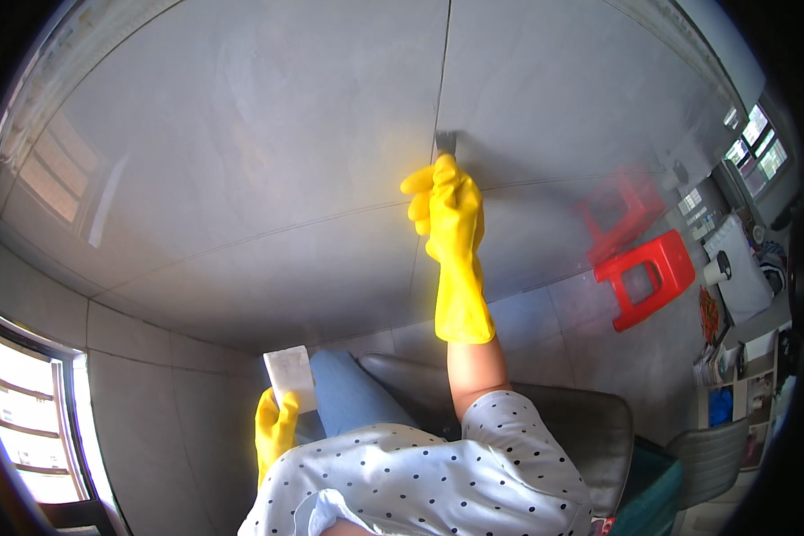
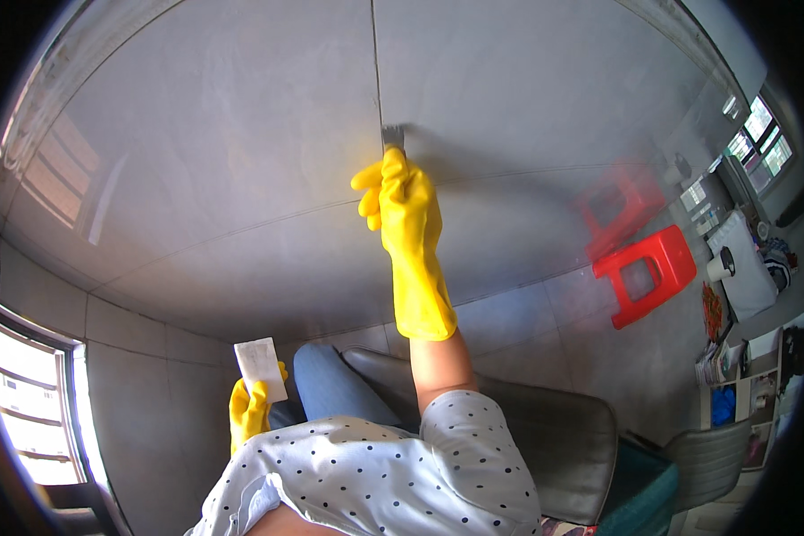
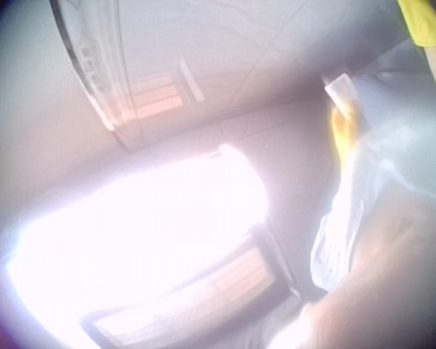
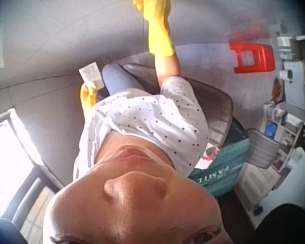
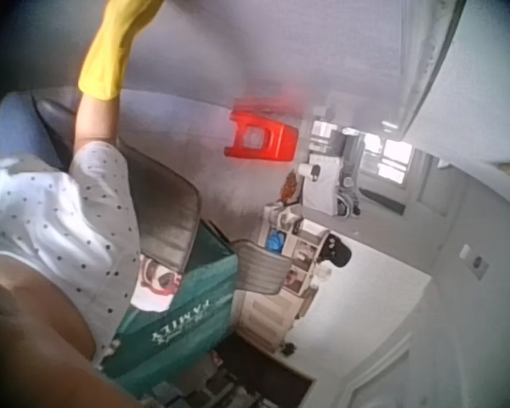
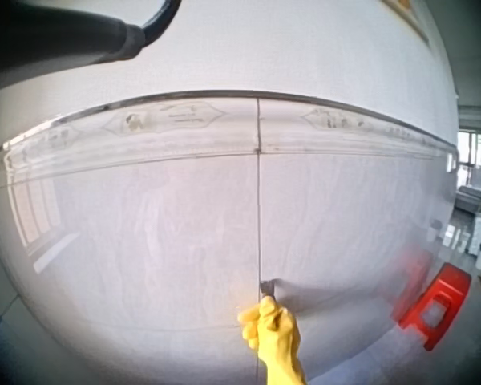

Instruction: The person sits on the floor and scrubs a tiled wall with a white sponge. They then switch to a scraper tool to remove residue from the grout lines and the wall surface.

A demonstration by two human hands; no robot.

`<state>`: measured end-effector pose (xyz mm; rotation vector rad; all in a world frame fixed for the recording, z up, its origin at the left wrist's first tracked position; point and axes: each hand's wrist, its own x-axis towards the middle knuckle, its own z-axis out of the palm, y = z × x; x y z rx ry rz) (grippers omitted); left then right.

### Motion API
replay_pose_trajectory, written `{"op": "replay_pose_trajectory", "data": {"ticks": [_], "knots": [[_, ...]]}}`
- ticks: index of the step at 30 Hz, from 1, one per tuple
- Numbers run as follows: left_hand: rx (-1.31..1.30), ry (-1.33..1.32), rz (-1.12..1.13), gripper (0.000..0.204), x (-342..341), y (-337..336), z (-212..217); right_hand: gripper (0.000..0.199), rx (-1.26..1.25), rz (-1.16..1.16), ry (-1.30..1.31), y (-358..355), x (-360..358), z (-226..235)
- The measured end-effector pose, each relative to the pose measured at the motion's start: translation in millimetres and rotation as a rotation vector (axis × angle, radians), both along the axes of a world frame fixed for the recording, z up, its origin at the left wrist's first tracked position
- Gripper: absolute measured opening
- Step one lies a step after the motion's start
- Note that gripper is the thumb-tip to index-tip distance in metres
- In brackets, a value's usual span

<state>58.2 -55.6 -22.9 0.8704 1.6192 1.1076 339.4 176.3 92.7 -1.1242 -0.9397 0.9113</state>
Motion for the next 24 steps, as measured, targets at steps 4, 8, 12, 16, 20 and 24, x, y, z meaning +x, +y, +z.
{"op": "replay_pose_trajectory", "data": {"ticks": [4, 8, 12, 16, 20, 24], "knots": [[-0.006, 0.004, -0.002, 0.046, 1.0, -0.7, 2.8, 0.06, -0.01, -0.036, -0.047, -1.8, 0.0, 2.2], [0.003, 0.0, -0.02, 0.047, 0.8, 3.2, 3.1, 0.06, 0.027, 0.035, -0.014, 2.7, 3.9, -0.3], [-0.025, 0.011, 0.01, 0.049, -1.4, 1.2, -2.7, 0.06, 0.046, 0.045, 0.029, 4.1, 3.1, -4.1], [0.004, 0.02, 0.012, 0.05, 2.9, 1.4, 7.6, 0.06, 0.043, 0.007, -0.018, 8.1, 0.1, 18.3], [-0.024, -0.001, 0.016, 0.05, -1.1, 3.7, 1.2, 0.059, 0.028, 0.031, -0.005, 4.6, -3.3, 7.8], [-0.005, -0.029, -0.021, 0.048, -1.1, 4.8, 9.6, 0.06, -0.032, 0.055, -0.016, 2.1, -11.8, 13.5]]}}
